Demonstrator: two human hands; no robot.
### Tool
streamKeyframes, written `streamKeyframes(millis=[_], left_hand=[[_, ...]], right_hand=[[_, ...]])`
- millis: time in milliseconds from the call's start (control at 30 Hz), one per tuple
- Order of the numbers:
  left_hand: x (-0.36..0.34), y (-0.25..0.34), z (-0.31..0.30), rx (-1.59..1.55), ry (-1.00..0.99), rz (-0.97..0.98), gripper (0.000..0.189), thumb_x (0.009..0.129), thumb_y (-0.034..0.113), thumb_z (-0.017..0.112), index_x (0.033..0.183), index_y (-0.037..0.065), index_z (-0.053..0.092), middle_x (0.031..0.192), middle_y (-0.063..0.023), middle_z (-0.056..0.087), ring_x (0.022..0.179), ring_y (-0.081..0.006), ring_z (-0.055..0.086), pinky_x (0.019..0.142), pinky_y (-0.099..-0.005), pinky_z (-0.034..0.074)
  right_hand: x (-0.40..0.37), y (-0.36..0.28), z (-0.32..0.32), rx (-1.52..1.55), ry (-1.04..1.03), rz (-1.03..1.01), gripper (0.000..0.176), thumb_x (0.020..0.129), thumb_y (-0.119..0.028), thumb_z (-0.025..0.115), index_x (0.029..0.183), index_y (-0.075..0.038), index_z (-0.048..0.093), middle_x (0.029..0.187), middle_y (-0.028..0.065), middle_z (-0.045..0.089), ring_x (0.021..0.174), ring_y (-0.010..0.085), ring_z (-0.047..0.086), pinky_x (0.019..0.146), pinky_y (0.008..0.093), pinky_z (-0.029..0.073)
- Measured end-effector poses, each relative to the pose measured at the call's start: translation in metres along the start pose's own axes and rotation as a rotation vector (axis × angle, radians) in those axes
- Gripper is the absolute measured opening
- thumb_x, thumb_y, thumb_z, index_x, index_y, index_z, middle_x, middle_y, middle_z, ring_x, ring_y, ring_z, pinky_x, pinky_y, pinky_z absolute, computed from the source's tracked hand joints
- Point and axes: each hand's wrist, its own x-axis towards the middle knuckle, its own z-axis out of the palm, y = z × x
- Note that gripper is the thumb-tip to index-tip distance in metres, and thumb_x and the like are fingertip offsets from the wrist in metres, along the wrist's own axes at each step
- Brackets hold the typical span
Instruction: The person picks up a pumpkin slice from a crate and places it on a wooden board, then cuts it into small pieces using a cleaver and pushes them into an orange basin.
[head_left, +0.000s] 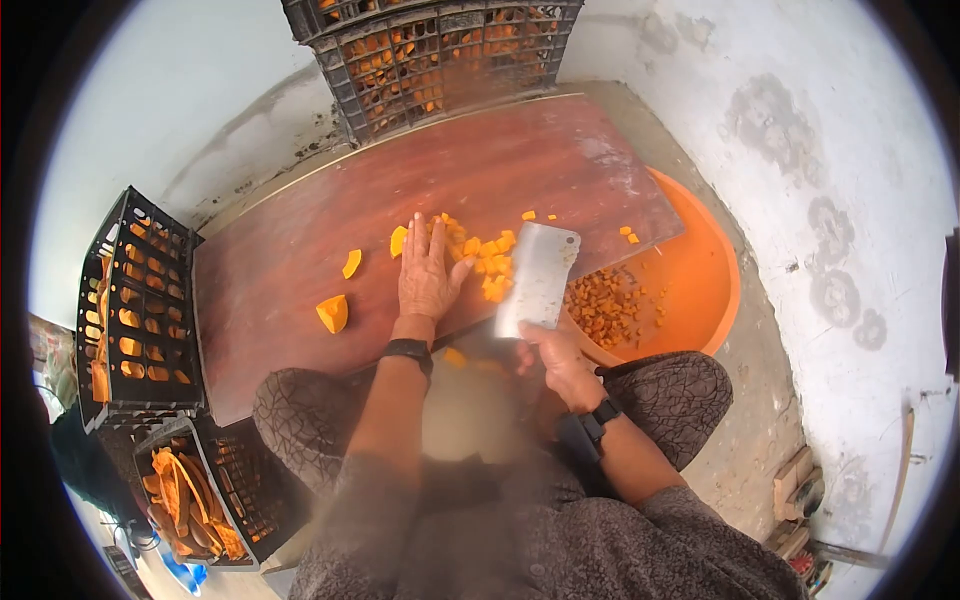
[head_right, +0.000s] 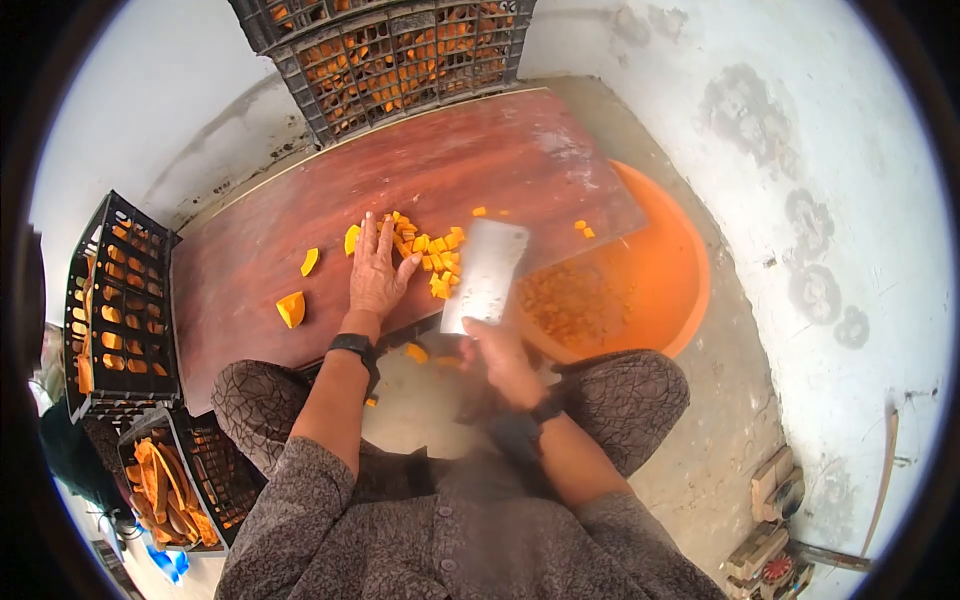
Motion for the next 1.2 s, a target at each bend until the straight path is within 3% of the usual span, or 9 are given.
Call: streamKeyframes(millis=[133,200,300,633,733,800,1000,1067,1200], left_hand=[[0.014,0.000,0.004,-0.049,0.005,-0.018,0.074,0.090,0.048,0.060,0.148,0.006,0.039,0.158,-0.0239,0.024,0.146,-0.0385,0.024,0.119,-0.0458,0.022],[0.019,0.001,0.007,-0.084,-0.029,-0.025,0.065,0.098,0.050,0.045,0.147,0.008,0.043,0.158,-0.0215,0.027,0.147,-0.0373,0.023,0.119,-0.0433,0.024],[0.024,0.002,0.009,-0.065,-0.047,-0.036,0.061,0.098,0.048,0.043,0.144,0.008,0.048,0.155,-0.0206,0.034,0.145,-0.0375,0.026,0.118,-0.0435,0.024],[0.024,0.001,0.006,-0.302,-0.033,0.012,0.052,0.094,0.039,0.049,0.134,0.008,0.057,0.143,-0.0242,0.047,0.135,-0.0417,0.040,0.113,-0.0480,0.031],[0.024,0.002,0.005,-0.347,-0.024,0.001,0.053,0.093,0.038,0.051,0.135,0.006,0.056,0.143,-0.0242,0.047,0.135,-0.0417,0.041,0.113,-0.0468,0.033],[0.022,0.005,0.004,-0.382,-0.029,-0.055,0.051,0.096,0.034,0.051,0.136,0.004,0.055,0.145,-0.0220,0.045,0.136,-0.0370,0.042,0.114,-0.0393,0.032],[0.020,0.016,0.006,-0.501,-0.023,-0.174,0.052,0.095,0.037,0.054,0.134,0.003,0.056,0.143,-0.0227,0.045,0.131,-0.0362,0.047,0.111,-0.0381,0.036],[0.017,0.019,0.007,-0.511,-0.028,-0.179,0.051,0.095,0.036,0.054,0.134,0.004,0.056,0.142,-0.0225,0.046,0.130,-0.0359,0.048,0.110,-0.0381,0.037],[0.011,0.030,0.007,-0.563,0.004,-0.139,0.045,0.096,0.032,0.053,0.131,0.003,0.059,0.138,-0.0217,0.049,0.127,-0.0349,0.050,0.109,-0.0380,0.038]], right_hand=[[0.012,0.004,0.001,-0.009,-0.040,-0.005,0.018,0.087,-0.015,0.069,0.095,0.000,0.063,0.070,0.0096,0.061,0.052,0.0188,0.055,0.044,0.0360,0.050],[0.015,0.004,0.003,-0.010,-0.050,-0.003,0.019,0.087,-0.017,0.070,0.088,0.001,0.063,0.067,0.0111,0.062,0.052,0.0200,0.057,0.046,0.0364,0.051],[0.019,0.003,0.011,-0.047,-0.054,-0.001,0.020,0.086,-0.015,0.071,0.084,0.004,0.064,0.066,0.0123,0.062,0.052,0.0206,0.058,0.044,0.0371,0.050],[0.029,0.006,0.052,-0.117,-0.122,-0.049,0.018,0.083,-0.012,0.071,0.080,0.005,0.066,0.065,0.0119,0.062,0.050,0.0197,0.059,0.042,0.0349,0.049],[0.031,0.005,0.059,-0.141,-0.129,-0.058,0.020,0.083,-0.011,0.070,0.076,0.007,0.065,0.060,0.0137,0.061,0.046,0.0207,0.057,0.040,0.0359,0.049],[0.032,0.006,0.062,-0.168,-0.134,-0.044,0.019,0.083,-0.010,0.069,0.076,0.007,0.064,0.060,0.0138,0.061,0.046,0.0203,0.057,0.040,0.0361,0.049],[0.029,0.002,0.078,-0.193,-0.158,-0.050,0.017,0.083,-0.009,0.068,0.077,0.007,0.063,0.059,0.0126,0.059,0.045,0.0192,0.056,0.039,0.0364,0.049],[0.028,0.002,0.075,-0.246,-0.194,-0.019,0.015,0.083,-0.012,0.070,0.081,0.003,0.068,0.067,0.0091,0.065,0.056,0.0156,0.061,0.048,0.0277,0.046],[0.029,0.010,0.061,-0.216,-0.217,-0.033,0.019,0.085,-0.017,0.071,0.083,0.002,0.069,0.070,0.0082,0.066,0.059,0.0146,0.061,0.051,0.0280,0.047]])
